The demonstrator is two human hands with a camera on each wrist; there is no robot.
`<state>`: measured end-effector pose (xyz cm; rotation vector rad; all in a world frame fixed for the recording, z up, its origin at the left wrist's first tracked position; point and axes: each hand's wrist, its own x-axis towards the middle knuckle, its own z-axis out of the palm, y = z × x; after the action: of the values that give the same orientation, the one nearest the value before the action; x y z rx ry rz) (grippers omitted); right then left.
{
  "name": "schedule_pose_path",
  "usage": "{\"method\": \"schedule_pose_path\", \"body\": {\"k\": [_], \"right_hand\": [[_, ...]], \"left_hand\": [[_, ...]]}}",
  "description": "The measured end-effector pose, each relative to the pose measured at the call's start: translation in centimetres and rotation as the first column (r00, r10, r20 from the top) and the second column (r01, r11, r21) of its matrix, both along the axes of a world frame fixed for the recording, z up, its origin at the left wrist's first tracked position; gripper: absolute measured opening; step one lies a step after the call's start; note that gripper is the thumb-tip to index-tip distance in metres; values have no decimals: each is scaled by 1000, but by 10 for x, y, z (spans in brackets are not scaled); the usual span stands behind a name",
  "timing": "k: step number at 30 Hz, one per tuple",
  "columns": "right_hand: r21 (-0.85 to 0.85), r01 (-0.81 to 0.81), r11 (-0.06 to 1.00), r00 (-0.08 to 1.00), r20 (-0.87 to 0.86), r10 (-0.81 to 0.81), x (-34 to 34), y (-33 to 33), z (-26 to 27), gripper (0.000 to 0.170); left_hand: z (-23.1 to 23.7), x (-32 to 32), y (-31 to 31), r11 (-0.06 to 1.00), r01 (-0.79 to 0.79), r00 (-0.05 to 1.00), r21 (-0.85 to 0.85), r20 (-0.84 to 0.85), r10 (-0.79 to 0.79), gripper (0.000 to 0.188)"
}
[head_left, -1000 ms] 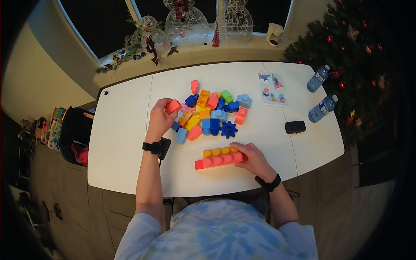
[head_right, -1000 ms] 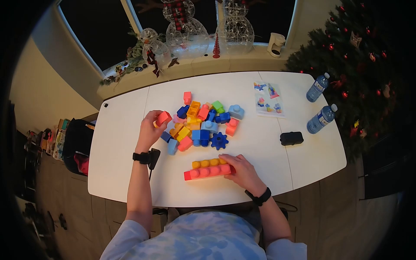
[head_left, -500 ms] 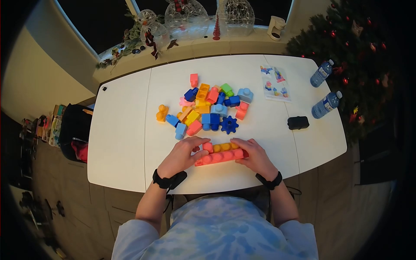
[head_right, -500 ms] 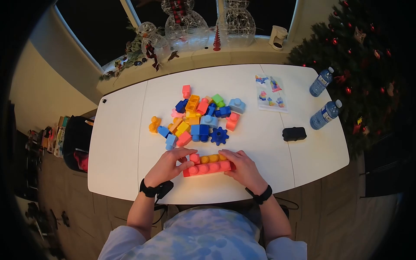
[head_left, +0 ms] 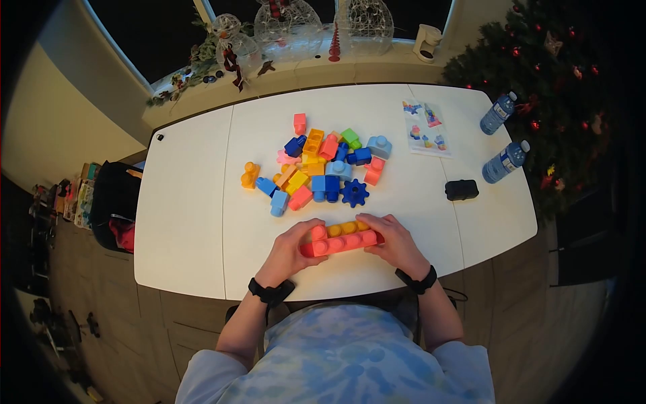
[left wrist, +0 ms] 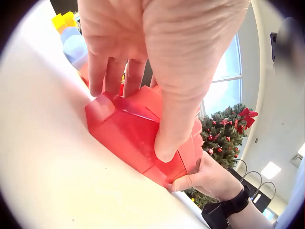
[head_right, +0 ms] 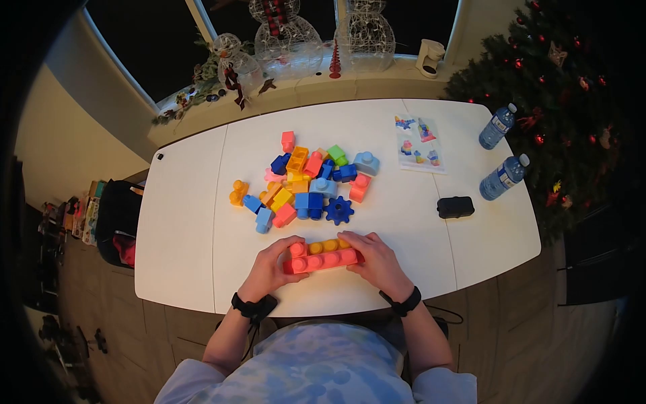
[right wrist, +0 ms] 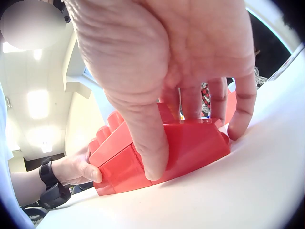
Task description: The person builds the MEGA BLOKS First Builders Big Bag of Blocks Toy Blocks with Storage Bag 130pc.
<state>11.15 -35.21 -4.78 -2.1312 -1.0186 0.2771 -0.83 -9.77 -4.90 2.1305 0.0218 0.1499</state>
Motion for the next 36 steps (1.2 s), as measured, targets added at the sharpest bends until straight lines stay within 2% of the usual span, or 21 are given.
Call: {"method": "schedule_pose_path", "body": {"k": [7,9,10,13,15,16,18,19,21,25,27,28,30,34,36], "right_hand": [[-85,-12,996,1000,-23,10,3,-1,12,76],[-147,-137,980,991,-9,137,14,-10,21,73],[-150,-136,979,991,-4,137,23,-12,30,73],[-114,-77,990,997,12,79,58,-3,56,68],[-35,122,992,986,116,-118,78,11,60,55],[-32,120,992,986,123,-116,85,21,63,55],[-55,106,993,983,158,-96,98,45,64,41],[-53,102,993,983,161,-93,103,58,63,41],[69,-14,998,953,303,-7,116,86,60,38],[30,-42,999,931,365,28,142,138,41,42],[-140,64,988,923,385,-5,149,151,31,46],[-140,60,988,923,386,-2,153,155,28,46],[-255,66,965,953,303,15,162,160,19,55],[-220,17,975,954,296,50,162,151,19,58],[-116,35,993,979,205,-11,146,142,42,59]], "left_hand": [[-4,1,-1,999,-29,1000,16,5,29,68],[-7,2,-2,999,-31,1000,9,7,31,68],[-8,2,-2,999,-35,999,4,-3,36,68],[-6,4,-3,998,-41,999,54,-2,42,67],[-7,3,-3,997,-44,999,60,5,44,67],[-8,4,-3,997,-47,999,68,12,47,67],[-7,5,-3,996,-50,999,69,9,49,67],[-7,4,-3,996,-48,999,69,-5,48,67],[-9,4,-3,997,-53,999,62,-3,54,67],[-9,4,-3,996,-58,998,63,-19,60,67],[-8,4,-4,997,-58,998,52,-18,59,67],[-7,4,-4,998,-53,998,39,-17,54,66],[-6,4,-3,996,-56,998,66,2,56,67],[-8,4,-3,996,-57,998,74,29,55,68],[-7,4,-3,995,-56,998,81,28,54,68]]}}
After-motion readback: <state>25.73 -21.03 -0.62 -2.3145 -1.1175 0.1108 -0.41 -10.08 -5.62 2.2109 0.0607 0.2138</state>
